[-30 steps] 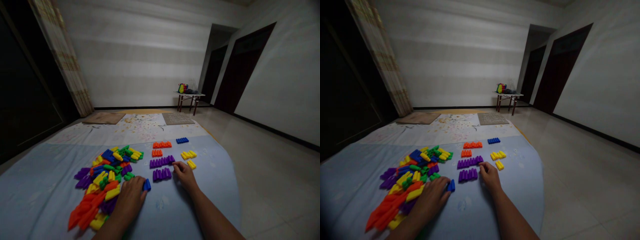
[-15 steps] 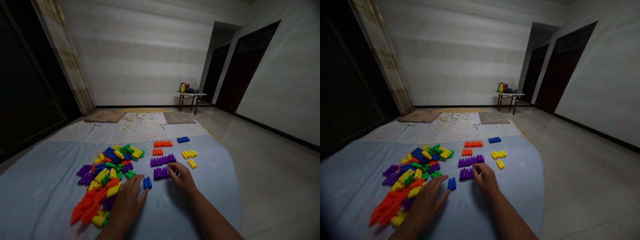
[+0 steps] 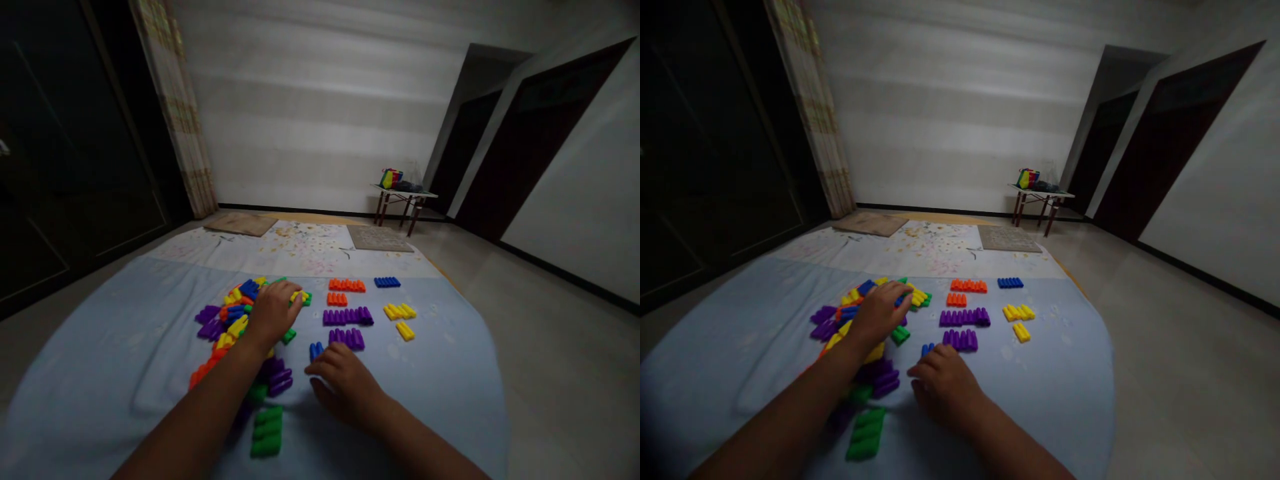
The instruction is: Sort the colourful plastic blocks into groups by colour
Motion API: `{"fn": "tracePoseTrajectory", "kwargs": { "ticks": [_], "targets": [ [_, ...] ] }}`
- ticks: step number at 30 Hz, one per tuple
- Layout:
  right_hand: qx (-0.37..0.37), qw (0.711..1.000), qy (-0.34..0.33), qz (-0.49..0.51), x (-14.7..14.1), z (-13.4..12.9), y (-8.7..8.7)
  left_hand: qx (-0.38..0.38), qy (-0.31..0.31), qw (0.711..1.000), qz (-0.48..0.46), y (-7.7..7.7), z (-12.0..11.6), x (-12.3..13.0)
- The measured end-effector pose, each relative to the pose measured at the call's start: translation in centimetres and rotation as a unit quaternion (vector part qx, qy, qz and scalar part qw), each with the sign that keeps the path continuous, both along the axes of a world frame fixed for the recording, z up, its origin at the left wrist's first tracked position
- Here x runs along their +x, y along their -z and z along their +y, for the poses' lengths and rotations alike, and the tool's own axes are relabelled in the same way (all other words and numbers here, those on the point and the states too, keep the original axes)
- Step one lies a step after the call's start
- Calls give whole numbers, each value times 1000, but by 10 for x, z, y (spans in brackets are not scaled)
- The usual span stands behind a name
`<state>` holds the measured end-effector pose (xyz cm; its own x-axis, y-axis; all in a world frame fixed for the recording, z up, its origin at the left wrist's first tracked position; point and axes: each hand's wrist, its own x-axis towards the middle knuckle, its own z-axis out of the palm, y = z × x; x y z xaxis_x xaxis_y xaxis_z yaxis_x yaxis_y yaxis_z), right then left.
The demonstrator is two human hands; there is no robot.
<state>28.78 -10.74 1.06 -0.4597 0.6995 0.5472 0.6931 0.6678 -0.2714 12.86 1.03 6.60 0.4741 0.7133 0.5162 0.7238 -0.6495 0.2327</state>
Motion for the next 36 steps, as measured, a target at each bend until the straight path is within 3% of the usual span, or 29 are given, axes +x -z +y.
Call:
{"fn": "tracePoseTrajectory", "kwargs": {
  "ticks": [4,9,15,22,26,32,34,36],
  "targets": [
    [-34,995,-66,-72,-34,-3,-10,-14,-13,996,-92,-7,-8,-28],
    [-27,988,-109,-107,-65,-5,-4,-9,-92,979,-181,18,-9,-66],
    [-2,971,-180,-157,-98,-11,-3,56,-156,945,-281,41,-12,-89],
    [20,972,-165,-168,-116,-3,13,86,-193,924,-319,43,-27,-113],
    [46,973,-155,-162,-116,16,20,83,-194,923,-322,45,-29,-116],
    [0,985,-44,-164,-104,64,-1,89,-216,914,-331,52,-22,-122],
    [-16,989,2,-147,-103,69,-8,94,-216,912,-336,54,-20,-123],
    [-17,992,8,-122,-108,63,-11,87,-217,910,-341,55,-18,-124]
  ]
}}
